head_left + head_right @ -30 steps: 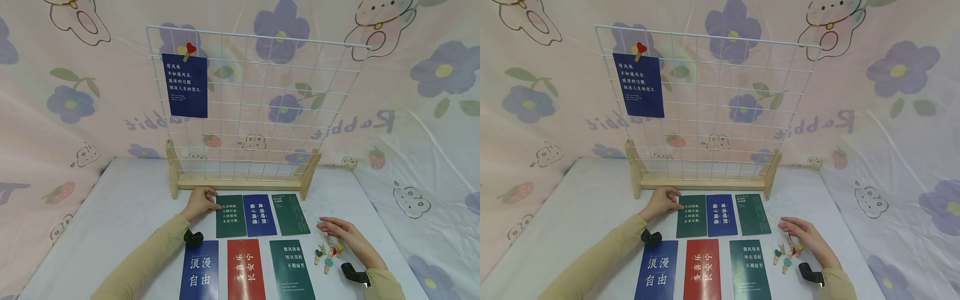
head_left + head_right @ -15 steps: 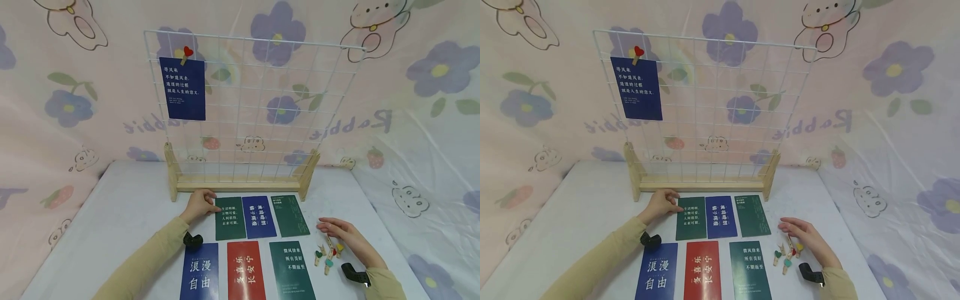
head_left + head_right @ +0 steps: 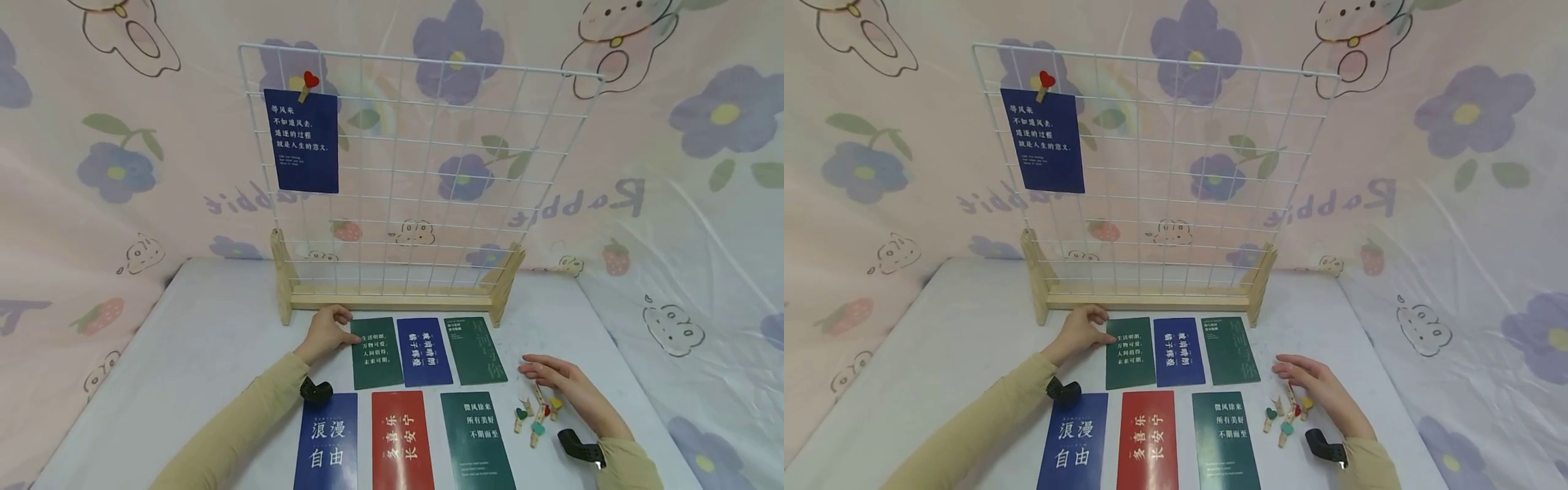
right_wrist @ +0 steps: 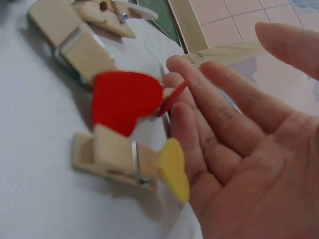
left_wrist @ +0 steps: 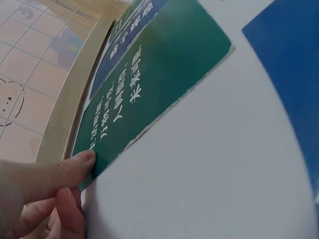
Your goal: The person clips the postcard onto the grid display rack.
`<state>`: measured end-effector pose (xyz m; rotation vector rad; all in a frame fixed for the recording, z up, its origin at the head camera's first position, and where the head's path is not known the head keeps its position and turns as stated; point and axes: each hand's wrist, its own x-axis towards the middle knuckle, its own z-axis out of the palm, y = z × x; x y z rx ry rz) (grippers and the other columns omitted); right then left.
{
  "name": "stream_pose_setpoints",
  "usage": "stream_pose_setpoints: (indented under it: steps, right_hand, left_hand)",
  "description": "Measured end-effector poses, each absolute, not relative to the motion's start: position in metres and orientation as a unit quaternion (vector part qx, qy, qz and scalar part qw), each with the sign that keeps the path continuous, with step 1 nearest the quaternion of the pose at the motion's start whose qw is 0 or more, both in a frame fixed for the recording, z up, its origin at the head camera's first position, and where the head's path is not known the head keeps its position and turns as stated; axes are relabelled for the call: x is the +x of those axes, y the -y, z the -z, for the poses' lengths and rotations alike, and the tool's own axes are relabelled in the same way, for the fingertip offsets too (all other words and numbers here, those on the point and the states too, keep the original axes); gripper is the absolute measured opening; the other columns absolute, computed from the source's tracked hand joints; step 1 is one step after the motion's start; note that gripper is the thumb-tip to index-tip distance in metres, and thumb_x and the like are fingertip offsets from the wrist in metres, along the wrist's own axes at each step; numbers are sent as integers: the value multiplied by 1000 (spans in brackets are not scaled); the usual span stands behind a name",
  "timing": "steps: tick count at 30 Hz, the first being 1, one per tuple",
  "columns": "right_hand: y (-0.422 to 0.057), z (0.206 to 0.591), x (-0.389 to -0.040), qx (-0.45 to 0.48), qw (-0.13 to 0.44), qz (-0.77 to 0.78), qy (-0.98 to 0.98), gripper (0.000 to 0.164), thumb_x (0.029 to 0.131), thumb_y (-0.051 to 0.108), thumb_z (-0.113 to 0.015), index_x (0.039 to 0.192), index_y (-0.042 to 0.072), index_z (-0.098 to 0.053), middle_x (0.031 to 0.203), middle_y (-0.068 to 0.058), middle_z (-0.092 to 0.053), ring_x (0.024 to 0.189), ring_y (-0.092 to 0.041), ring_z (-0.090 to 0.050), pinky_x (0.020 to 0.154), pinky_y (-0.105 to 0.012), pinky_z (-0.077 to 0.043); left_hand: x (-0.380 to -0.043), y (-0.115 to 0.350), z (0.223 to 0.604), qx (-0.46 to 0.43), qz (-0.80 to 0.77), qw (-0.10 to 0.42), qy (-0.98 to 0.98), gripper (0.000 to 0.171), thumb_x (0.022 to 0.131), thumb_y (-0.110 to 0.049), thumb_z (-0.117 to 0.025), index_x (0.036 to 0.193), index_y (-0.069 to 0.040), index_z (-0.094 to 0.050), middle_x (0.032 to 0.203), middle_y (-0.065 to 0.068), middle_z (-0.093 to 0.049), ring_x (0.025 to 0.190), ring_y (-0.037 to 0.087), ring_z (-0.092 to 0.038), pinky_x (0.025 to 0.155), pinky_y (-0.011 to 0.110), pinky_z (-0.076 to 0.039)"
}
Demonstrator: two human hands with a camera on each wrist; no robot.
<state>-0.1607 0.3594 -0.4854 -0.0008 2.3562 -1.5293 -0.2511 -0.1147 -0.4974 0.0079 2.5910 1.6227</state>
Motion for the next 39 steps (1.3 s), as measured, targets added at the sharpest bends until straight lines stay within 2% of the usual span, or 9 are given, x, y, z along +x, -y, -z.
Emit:
stream_pose_setpoints:
  steps: [7,16,26,32,34,39]
  right_hand:
    - [-361,482,-161,-18,163,532,-831,52,102,34,-47,139,-2,-44,126,-17,-59,111,-15,-58,90,-25,-47]
    - [-364,482,-164,-12,161,536,-828,52,101,34,-48,139,-2,-43,126,-17,-59,110,-17,-59,90,-24,-48]
    - [-372,481,-161,4,160,504,-849,55,98,36,-54,136,-3,-47,126,-16,-60,105,-12,-59,82,-29,-49]
    - [-378,487,-161,10,177,482,-858,51,94,33,-61,132,0,-53,128,-13,-59,111,-9,-56,97,-42,-45]
    - [-379,488,-161,8,182,482,-857,50,94,31,-63,130,-2,-54,127,-14,-59,110,-11,-57,98,-39,-46]
    - [-380,486,-161,1,194,484,-853,48,92,26,-65,127,-5,-56,121,-15,-63,104,-14,-61,85,-22,-50]
  left_hand:
    - [-255,121,501,8,-519,20,-855,49,59,3,-89,98,2,-60,89,13,-62,75,19,-55,50,24,-49]
    - [-254,124,495,10,-551,46,-833,49,64,8,-84,104,4,-55,83,14,-61,58,15,-55,51,27,-52]
    - [-256,128,494,20,-550,63,-832,45,69,7,-82,106,5,-56,80,12,-61,56,13,-56,51,27,-53]
    - [-254,131,494,21,-561,71,-824,44,70,7,-81,106,6,-56,79,11,-62,57,14,-57,52,26,-53]
    - [-254,132,494,24,-562,69,-824,44,69,7,-82,106,6,-56,78,11,-63,59,13,-57,52,25,-52]
    - [-252,134,495,30,-558,58,-827,44,69,6,-82,104,6,-57,76,10,-65,62,11,-57,53,22,-50]
